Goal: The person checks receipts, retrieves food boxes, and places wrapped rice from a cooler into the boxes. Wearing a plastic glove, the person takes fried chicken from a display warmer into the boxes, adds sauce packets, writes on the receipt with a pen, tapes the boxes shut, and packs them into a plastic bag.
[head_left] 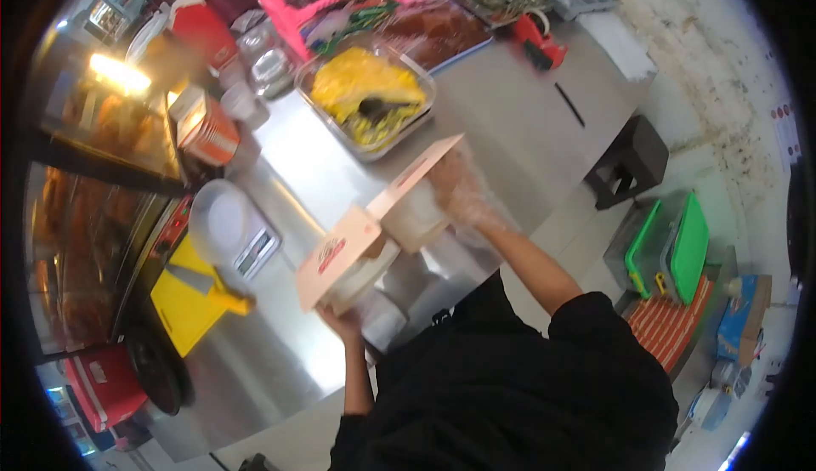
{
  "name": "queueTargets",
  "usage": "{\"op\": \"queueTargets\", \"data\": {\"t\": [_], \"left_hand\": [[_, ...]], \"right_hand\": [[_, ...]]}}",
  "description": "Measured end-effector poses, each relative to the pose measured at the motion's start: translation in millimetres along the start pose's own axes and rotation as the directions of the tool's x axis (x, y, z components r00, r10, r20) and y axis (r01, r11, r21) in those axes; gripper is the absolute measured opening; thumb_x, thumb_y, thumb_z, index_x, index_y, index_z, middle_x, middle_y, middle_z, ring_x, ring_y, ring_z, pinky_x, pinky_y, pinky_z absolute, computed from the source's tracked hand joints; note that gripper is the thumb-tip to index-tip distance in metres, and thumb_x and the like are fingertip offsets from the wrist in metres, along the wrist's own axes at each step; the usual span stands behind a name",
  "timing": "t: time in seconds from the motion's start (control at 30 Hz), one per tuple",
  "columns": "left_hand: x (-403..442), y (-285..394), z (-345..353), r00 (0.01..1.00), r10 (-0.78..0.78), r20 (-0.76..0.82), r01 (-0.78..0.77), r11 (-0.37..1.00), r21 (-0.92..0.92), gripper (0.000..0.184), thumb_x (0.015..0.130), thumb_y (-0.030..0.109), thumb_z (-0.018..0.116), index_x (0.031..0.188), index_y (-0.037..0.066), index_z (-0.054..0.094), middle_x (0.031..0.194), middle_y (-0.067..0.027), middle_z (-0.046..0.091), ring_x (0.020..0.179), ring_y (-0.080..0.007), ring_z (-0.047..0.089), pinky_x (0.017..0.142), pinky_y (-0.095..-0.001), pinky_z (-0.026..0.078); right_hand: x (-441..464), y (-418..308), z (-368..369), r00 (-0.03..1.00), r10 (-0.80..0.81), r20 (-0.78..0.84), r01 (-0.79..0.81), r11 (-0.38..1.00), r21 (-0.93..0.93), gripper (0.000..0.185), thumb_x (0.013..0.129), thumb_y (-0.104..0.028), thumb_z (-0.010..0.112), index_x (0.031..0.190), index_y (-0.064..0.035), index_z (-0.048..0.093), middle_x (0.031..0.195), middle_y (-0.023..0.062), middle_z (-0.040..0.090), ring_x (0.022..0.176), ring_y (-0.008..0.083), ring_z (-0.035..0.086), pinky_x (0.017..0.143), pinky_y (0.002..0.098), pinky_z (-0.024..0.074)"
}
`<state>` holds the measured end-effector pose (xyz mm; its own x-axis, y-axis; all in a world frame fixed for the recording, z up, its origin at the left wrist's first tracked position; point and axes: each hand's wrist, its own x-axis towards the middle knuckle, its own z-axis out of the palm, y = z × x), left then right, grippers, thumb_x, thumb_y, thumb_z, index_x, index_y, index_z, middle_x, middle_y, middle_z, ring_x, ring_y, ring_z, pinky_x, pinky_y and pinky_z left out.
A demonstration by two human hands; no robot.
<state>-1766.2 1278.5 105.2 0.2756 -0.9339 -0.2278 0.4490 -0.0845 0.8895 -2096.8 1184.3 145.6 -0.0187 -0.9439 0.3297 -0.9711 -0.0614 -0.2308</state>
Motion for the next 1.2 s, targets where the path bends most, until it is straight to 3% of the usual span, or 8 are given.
{"op": "queueTargets", "data": {"t": [0.2,0.43,0.53,0.77,0.87,0.93,1.03,1.2], "left_hand": [[-39,-27,73,0.990,0.037,-0.140,-0.043,0.998,-0.039,0.061,0.082,0.026,0.042,0.137,0.010,0.020,0.128,-0.0147,0.038,0.116,-0.0300,0.042,0.092,-0.0467,0.041],[-35,-74,178,0.995,0.000,-0.097,0.006,0.998,0.061,0.055,0.088,0.033,0.040,0.134,0.009,0.024,0.131,-0.0151,0.036,0.118,-0.0303,0.041,0.095,-0.0455,0.039],[-29,-99,226,0.991,-0.062,-0.122,0.066,0.998,0.025,0.058,0.089,0.045,0.039,0.133,0.011,0.027,0.131,-0.0129,0.038,0.118,-0.0290,0.041,0.094,-0.0431,0.040],[-23,-104,328,0.996,-0.019,-0.088,0.027,0.995,0.096,0.060,0.089,0.044,0.043,0.132,0.006,0.027,0.130,-0.0128,0.038,0.119,-0.0286,0.040,0.097,-0.0411,0.035],[-23,-110,343,1.000,0.007,-0.014,-0.005,0.990,0.141,0.061,0.087,0.041,0.047,0.132,0.006,0.027,0.129,-0.0136,0.039,0.118,-0.0276,0.041,0.098,-0.0408,0.034],[-25,-115,350,1.000,0.006,-0.013,-0.004,0.987,0.159,0.060,0.086,0.037,0.048,0.132,0.005,0.027,0.128,-0.0138,0.039,0.117,-0.0270,0.041,0.097,-0.0403,0.034],[-26,-104,359,0.999,-0.049,-0.017,0.051,0.985,0.163,0.059,0.084,0.027,0.050,0.131,0.000,0.028,0.129,-0.0157,0.038,0.118,-0.0266,0.038,0.099,-0.0405,0.031],[-30,-96,360,0.963,0.207,-0.170,-0.094,0.854,0.511,0.062,0.082,0.024,0.049,0.134,-0.001,0.028,0.137,-0.0165,0.031,0.129,-0.0270,0.026,0.106,-0.0424,0.017]], "right_hand": [[22,48,-116,0.968,0.045,0.246,-0.178,0.814,0.553,0.057,0.068,0.000,0.053,0.123,-0.0007,0.038,0.119,0.0248,0.041,0.106,0.0419,0.042,0.092,0.0497,0.0332],[53,166,-146,0.920,0.068,0.385,-0.281,0.801,0.529,0.067,0.065,-0.007,0.062,0.125,-0.0004,0.033,0.124,0.0270,0.035,0.116,0.0447,0.033,0.099,0.0500,0.0277],[73,213,-141,0.979,-0.006,0.201,-0.106,0.835,0.540,0.068,0.063,-0.009,0.064,0.124,-0.0024,0.036,0.124,0.0270,0.034,0.119,0.0456,0.030,0.101,0.0503,0.0251],[101,275,-159,0.949,-0.093,0.300,-0.064,0.877,0.475,0.067,0.065,-0.014,0.063,0.125,-0.0006,0.038,0.130,0.0255,0.030,0.123,0.0460,0.024,0.104,0.0519,0.0190],[101,288,-195,0.985,-0.074,0.156,0.006,0.918,0.397,0.062,0.065,-0.011,0.062,0.122,-0.0018,0.037,0.119,0.0228,0.041,0.115,0.0403,0.038,0.096,0.0479,0.0316],[103,306,-225,0.854,0.011,0.520,-0.239,0.897,0.372,0.053,0.074,-0.014,0.060,0.122,-0.0021,0.040,0.112,0.0184,0.051,0.103,0.0353,0.050,0.091,0.0415,0.0392],[113,368,-239,0.801,0.061,0.596,-0.446,0.725,0.525,0.040,0.083,-0.023,0.058,0.117,-0.0041,0.051,0.108,0.0145,0.057,0.101,0.0224,0.055,0.089,0.0328,0.0416],[215,439,-251,0.954,0.077,0.288,-0.249,0.740,0.625,0.032,0.085,-0.023,0.054,0.110,-0.0040,0.057,0.102,0.0131,0.061,0.093,0.0239,0.058,0.081,0.0335,0.0448]]}}
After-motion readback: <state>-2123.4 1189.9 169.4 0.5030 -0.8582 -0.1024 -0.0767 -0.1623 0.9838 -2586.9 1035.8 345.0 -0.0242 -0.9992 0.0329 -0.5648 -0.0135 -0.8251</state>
